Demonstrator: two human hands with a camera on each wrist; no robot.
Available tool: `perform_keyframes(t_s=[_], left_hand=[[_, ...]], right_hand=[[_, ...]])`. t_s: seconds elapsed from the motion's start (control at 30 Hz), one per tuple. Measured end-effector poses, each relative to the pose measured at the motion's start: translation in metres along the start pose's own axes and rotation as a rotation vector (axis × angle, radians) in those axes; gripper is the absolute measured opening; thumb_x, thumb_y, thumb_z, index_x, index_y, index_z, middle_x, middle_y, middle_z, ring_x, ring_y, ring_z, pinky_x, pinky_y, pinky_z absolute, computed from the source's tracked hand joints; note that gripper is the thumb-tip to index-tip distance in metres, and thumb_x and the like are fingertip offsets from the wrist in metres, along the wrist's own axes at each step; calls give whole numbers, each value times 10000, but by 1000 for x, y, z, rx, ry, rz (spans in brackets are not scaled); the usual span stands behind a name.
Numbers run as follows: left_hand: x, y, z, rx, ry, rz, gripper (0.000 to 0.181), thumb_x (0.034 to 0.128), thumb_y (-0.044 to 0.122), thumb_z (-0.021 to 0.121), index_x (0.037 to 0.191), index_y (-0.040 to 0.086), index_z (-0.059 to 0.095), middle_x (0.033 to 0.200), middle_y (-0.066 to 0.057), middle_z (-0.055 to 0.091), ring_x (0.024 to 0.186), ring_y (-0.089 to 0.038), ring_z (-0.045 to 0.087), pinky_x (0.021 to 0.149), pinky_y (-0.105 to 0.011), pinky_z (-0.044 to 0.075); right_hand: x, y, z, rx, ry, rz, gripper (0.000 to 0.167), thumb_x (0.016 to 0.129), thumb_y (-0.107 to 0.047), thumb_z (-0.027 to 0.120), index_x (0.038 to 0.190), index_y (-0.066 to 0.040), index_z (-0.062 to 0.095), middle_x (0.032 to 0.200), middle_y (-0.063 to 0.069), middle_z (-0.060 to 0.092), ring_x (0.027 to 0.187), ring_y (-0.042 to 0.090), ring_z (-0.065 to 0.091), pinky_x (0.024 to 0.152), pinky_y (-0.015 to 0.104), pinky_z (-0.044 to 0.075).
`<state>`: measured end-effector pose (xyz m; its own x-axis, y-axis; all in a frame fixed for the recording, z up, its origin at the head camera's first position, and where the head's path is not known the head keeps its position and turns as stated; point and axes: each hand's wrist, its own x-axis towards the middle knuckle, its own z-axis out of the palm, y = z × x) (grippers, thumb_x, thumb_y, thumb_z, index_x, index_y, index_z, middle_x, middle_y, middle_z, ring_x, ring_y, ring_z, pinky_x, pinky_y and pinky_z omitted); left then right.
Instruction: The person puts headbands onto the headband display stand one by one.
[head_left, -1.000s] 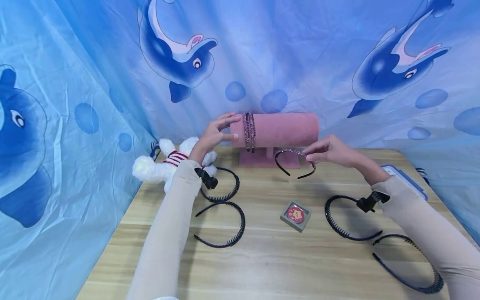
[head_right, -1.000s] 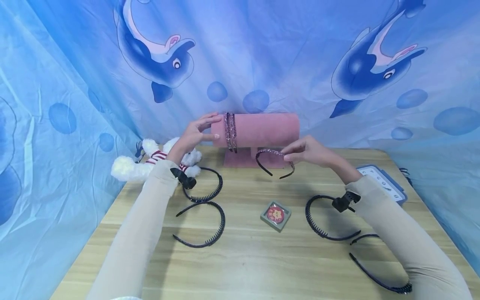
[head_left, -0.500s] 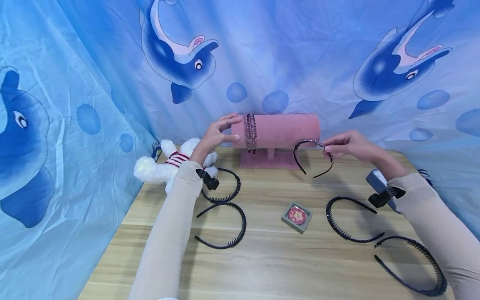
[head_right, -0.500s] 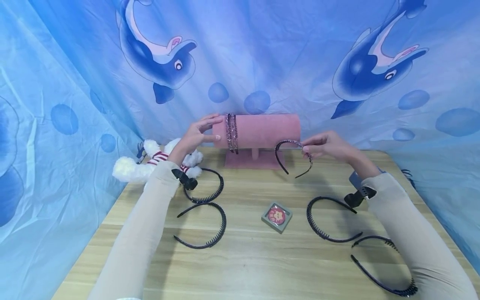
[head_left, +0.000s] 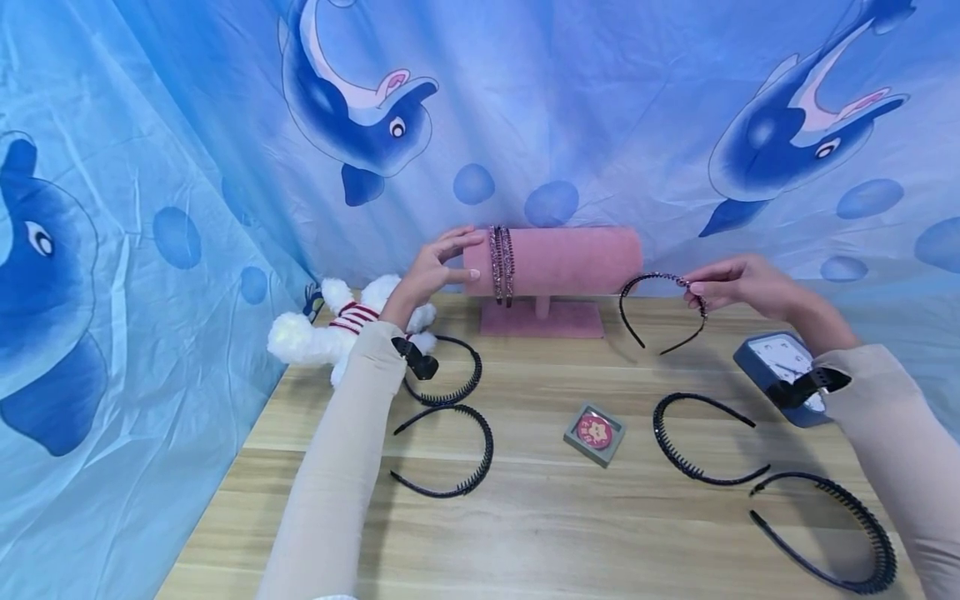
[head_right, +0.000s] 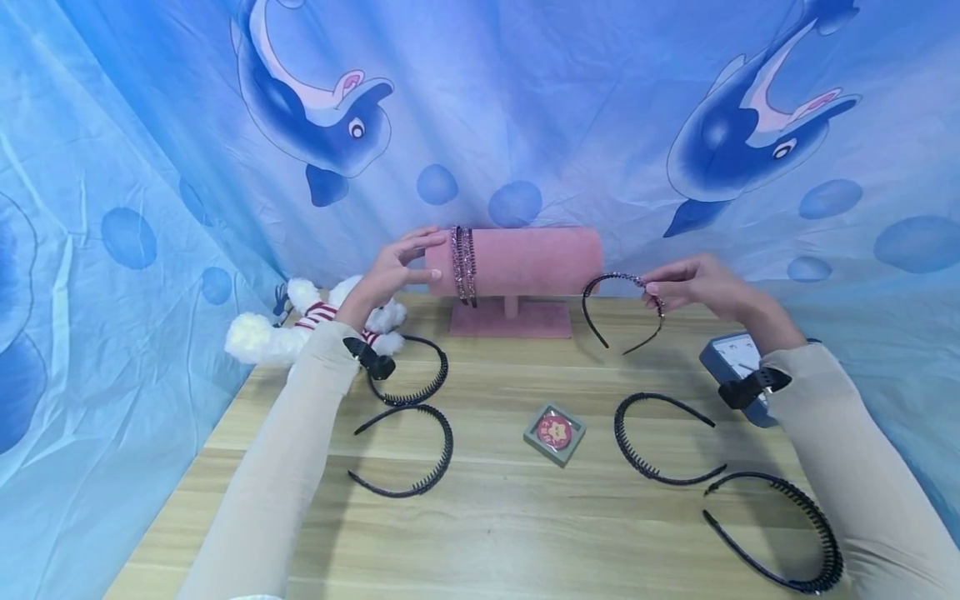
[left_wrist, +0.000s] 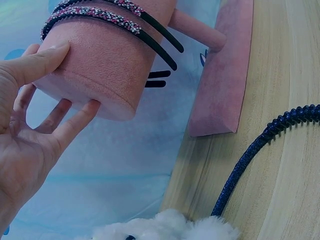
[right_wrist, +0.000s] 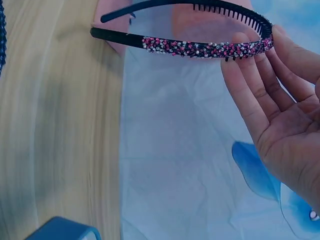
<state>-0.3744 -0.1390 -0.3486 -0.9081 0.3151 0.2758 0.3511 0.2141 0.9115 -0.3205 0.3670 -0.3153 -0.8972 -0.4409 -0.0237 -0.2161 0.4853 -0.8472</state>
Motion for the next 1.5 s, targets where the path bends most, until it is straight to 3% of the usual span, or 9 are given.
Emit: perform_keyframes(t_s=[0.3,0.47,0.5,0.73,0.83,0.97,1.17,1.37,1.5], left_hand=[[3,-1,0,-1,-21,-11,642,854,-42,755,1449,83,549,1661,-16,338,1493,-337,376,1236,-533,340],[2,0,0,-12,-20,-9,635,847,-61,751,1439,56,552,1658,-42,341,1492,-349,377,1239,-523,340],[2,0,0,-12,-15,-5,631,844,-62,754,1432,61,562,1652,-33,354,1487,-345,385,1236,-526,345],[1,2,-1,-8,0,14,619,841,-45,766,1418,89,588,1632,12,389,1476,-329,404,1232,-533,350],[1,2,-1,-2,2,17,622,837,-44,771,1415,97,593,1630,10,394,1472,-320,412,1227,-527,360],[0,2,0,0,-1,14,626,838,-38,771,1417,120,595,1635,5,384,1472,-313,409,1224,-518,368],[-1,0,0,-6,-4,4,627,843,-28,774,1423,127,592,1640,0,376,1477,-326,398,1225,-571,344],[-2,2,0,-3,-5,1,626,851,-12,778,1432,116,584,1638,23,377,1483,-317,393,1234,-574,325],[-2,3,-1,9,-18,-7,641,860,-7,772,1454,96,555,1658,-6,343,1499,-329,369,1247,-543,315]], right_hand=[[-11,0,-18,-48,46,46,321,1015,-111,623,1274,74,656,943,-86,786,900,143,756,792,293,647],[-14,-3,-21,-53,120,93,222,1012,-164,640,1214,-131,727,945,-109,782,894,94,748,785,276,644],[-14,-3,-21,-54,133,94,194,1014,-180,640,1184,-192,732,945,-119,779,897,79,744,783,265,642],[-7,-9,-7,-1,221,69,237,988,-253,679,1204,-168,730,916,-147,772,897,28,738,766,247,643],[-2,-11,0,41,256,52,143,973,-273,697,1106,-271,749,900,-133,778,886,34,745,755,242,643],[4,-14,10,75,299,23,110,957,-277,715,1060,-291,753,903,-120,784,869,32,748,742,233,642],[13,-19,20,93,367,-28,153,951,-246,723,1090,-197,764,884,-109,782,837,18,744,732,244,642],[24,-25,25,110,394,-31,124,949,-256,725,1066,-232,757,863,-173,751,828,-5,731,725,226,638],[32,-28,28,90,396,-32,333,954,-251,719,1216,-46,719,853,-187,739,823,-17,721,729,225,639]])
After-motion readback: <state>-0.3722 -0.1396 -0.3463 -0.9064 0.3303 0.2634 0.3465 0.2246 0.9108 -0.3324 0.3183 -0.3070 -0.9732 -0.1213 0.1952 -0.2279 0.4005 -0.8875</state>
